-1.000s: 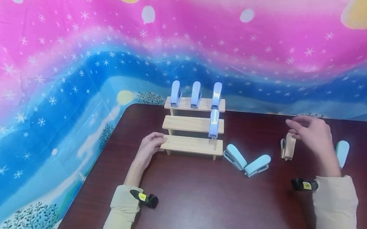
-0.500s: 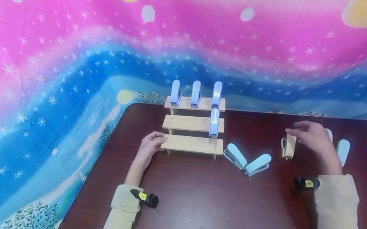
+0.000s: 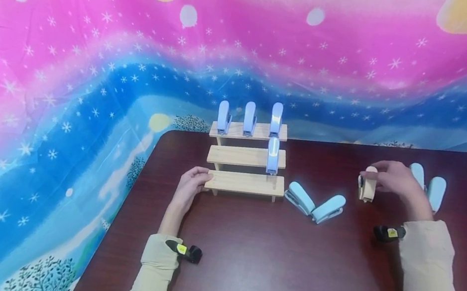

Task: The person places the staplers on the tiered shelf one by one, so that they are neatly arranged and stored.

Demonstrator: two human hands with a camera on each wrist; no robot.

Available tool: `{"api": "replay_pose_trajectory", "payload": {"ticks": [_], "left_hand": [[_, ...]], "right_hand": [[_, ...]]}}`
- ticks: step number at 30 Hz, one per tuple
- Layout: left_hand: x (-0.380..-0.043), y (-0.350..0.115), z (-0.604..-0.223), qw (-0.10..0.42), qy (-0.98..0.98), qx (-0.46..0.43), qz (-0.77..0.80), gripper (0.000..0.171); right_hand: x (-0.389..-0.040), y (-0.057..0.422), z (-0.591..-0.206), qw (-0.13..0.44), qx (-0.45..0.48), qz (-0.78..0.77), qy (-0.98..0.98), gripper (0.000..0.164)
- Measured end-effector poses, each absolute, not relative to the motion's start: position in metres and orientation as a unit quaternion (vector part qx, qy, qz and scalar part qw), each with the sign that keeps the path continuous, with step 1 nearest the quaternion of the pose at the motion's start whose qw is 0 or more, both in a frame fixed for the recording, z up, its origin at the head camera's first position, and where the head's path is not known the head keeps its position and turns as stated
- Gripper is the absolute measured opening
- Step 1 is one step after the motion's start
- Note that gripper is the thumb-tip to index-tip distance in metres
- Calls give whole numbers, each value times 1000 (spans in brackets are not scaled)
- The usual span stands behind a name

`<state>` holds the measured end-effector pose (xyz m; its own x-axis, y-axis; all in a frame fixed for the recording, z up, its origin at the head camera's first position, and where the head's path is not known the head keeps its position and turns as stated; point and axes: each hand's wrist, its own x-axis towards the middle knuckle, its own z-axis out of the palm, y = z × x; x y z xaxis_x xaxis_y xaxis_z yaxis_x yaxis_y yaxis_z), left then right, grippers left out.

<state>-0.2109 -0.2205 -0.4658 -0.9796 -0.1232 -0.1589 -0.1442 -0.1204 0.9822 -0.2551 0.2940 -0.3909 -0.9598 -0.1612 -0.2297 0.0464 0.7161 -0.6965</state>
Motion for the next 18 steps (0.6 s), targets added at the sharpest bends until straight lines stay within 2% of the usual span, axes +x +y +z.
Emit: {"api": "replay_pose_trajectory", "payload": {"ticks": [7, 18], "left_hand": [[-210, -220, -465, 4, 660, -101, 744, 24], [-211, -220, -466, 3, 658, -99, 747, 23]], "right_hand": [[-255, 293, -391, 140, -33, -368, 919, 65], [-249, 290, -383, 81, -27, -339, 937, 44]]}}
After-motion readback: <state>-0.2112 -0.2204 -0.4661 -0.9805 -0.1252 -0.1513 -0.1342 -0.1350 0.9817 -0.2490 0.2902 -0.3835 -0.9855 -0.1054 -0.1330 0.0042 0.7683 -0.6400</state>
